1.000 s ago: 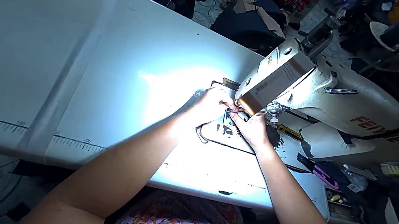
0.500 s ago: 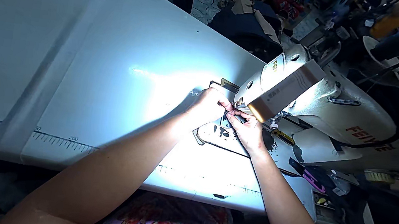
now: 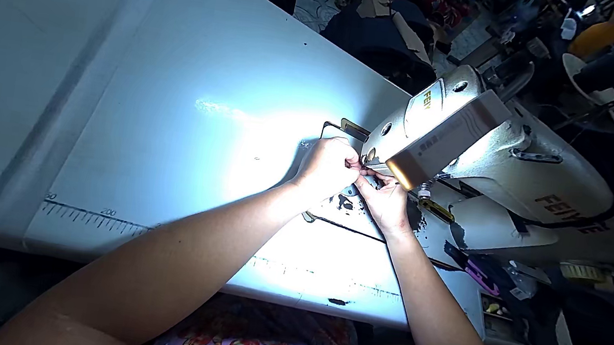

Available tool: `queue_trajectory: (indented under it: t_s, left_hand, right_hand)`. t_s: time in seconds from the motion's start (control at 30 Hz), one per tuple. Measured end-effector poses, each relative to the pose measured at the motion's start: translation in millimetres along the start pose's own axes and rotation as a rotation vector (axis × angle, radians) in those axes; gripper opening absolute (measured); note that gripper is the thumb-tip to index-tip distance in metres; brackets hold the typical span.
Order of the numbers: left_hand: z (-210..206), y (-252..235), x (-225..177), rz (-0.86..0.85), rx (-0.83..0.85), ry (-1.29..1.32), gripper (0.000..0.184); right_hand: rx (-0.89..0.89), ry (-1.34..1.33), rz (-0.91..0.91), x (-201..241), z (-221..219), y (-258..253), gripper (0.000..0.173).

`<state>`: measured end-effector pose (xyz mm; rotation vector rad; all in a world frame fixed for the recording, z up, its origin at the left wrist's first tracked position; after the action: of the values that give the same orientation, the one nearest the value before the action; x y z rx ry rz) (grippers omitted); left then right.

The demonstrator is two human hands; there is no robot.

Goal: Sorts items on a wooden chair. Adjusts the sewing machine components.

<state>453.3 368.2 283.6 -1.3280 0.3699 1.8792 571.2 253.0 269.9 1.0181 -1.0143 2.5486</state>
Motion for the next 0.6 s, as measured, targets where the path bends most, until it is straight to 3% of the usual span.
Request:
queue_trajectory:
  t_s: [0.17,0.43,0.6]
  left_hand:
    - [0.9,2.3,-1.4,-0.057,-0.033,0.016,0.011]
    - [30.4,-6.1,-12.1,-0.017,0.289,-0.033,0.015]
    - [30.8,-11.6,-6.5,-0.046,0.328,0.010,0.020]
  right_hand:
    - [0.006,-0.055,0.022,1.0,-0.6,-0.6,0.023]
    - [0.037,-0.120,0.058,-5.5,6.2,1.0,0.024]
    - [0.037,-0.048,0.024,-5.8,6.5,0.2,0.028]
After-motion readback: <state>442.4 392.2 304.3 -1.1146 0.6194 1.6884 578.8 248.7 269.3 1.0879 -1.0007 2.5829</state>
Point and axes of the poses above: each hand's wrist, its own y-axis away from the middle knuckle, its own z-axis out of the back of the hand, x = y × z, the point moved 1 cm from there along -y, towards the middle knuckle, and after that the axes turned 9 degrees about z, right-handed, at the moved point
